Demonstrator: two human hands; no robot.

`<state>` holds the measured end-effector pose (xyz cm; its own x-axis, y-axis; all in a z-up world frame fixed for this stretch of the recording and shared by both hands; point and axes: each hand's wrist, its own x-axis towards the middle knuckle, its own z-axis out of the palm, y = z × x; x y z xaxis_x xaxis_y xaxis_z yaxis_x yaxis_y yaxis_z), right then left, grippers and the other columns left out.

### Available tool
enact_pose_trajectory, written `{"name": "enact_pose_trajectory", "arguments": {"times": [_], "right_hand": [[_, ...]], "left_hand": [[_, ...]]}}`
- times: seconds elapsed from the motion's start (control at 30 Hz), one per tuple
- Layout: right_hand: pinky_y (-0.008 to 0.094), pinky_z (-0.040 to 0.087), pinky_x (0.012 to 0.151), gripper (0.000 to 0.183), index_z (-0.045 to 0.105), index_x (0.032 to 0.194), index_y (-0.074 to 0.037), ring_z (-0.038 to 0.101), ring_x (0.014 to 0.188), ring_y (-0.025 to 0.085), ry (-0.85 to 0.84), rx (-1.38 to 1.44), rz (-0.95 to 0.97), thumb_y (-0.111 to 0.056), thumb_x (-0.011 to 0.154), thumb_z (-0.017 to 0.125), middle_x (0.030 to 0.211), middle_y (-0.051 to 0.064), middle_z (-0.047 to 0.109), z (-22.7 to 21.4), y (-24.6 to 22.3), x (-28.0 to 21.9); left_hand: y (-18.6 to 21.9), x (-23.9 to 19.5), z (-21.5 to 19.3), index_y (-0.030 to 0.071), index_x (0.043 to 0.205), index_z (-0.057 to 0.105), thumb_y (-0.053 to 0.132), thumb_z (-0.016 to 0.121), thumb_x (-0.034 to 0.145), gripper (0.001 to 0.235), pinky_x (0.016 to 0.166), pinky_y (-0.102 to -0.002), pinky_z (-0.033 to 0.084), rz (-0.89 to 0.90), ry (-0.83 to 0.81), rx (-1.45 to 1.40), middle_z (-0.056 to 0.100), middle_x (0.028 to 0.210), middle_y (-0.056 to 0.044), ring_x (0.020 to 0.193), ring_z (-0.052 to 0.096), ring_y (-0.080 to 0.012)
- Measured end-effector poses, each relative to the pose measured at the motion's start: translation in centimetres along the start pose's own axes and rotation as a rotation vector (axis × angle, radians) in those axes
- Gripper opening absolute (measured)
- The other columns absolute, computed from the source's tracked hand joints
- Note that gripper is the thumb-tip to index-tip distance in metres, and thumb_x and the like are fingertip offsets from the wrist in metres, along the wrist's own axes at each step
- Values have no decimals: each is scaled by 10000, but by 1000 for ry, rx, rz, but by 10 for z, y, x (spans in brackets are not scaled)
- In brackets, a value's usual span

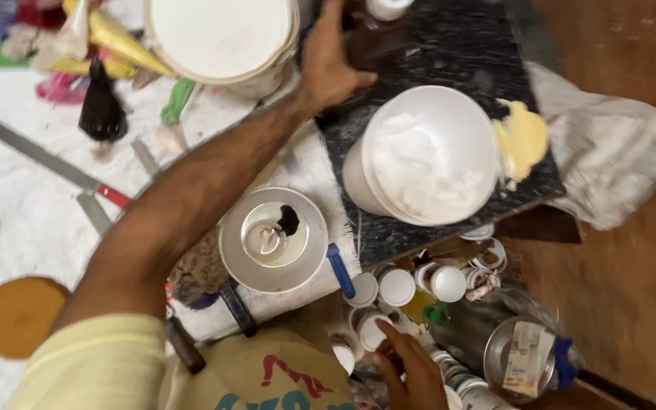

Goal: The person pours a dark liquid into a small cup, mixes it into a bowl of thick dark sauce, and then spreads the mixture onto several small circular cake bases using a spatula.

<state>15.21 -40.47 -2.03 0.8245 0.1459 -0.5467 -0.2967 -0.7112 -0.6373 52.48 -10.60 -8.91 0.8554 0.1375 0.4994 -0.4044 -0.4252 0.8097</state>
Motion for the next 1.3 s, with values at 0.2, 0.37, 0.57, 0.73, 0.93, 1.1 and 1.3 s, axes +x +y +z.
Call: {"name": "enact_pose_trajectory", "arguments": {"times": [0.2,0.37,0.57,0.73,0.93,1.1,1.3], "right_hand": [[273,525,641,404,697,1278,-70,667,746,155,75,-87,-210,-123,880,740,857,53,728,-26,-19,20],[273,515,575,315,728,1215,-61,676,697,147,75,9,-324,-122,905,723,880,61,707,-29,-82,58],[473,575,724,469,649,1233,21,692,873,375,-176,-562,-923,-166,821,771,1025,234,689,57,-140,163],[446,588,695,307,684,1127,-11,720,871,347,-195,-1026,-1000,-74,827,679,1008,206,716,109,-142,213],[435,528,493,226,738,1073,-78,707,730,302,126,-1074,-996,-97,851,701,893,104,707,84,-136,200],[417,547,556,228,738,1036,-79,701,721,283,150,-1036,-1099,-102,810,719,894,109,697,87,-142,168],[425,554,638,143,714,941,-29,678,703,281,92,-484,-1041,-77,819,772,815,108,674,104,-160,147]], "left_hand": [[-89,-14,53,19,1070,713,236,973,672,522,817,-425,585,-301,-176,85,762,961,-176,907,751,-329],[-61,-18,39,25,1203,656,311,915,809,552,876,-406,600,-256,-262,143,738,1125,-173,1034,737,-317],[73,-138,-123,63,1317,591,181,802,984,412,991,-400,566,-210,28,246,664,1271,-135,1131,671,-289],[151,-286,-162,-43,1399,432,306,977,721,936,982,-481,475,-549,178,593,442,1286,-240,1187,483,-394],[159,-331,-116,110,1569,410,53,731,796,839,739,-315,592,-833,317,-373,487,1283,-74,928,527,-153],[169,-324,-141,105,1506,506,-33,700,706,835,745,-300,524,-622,272,-236,539,1009,-60,862,556,-142],[179,-322,-177,90,1477,532,-52,788,662,866,795,-331,479,-398,232,0,519,1054,-71,943,512,-204]]}}
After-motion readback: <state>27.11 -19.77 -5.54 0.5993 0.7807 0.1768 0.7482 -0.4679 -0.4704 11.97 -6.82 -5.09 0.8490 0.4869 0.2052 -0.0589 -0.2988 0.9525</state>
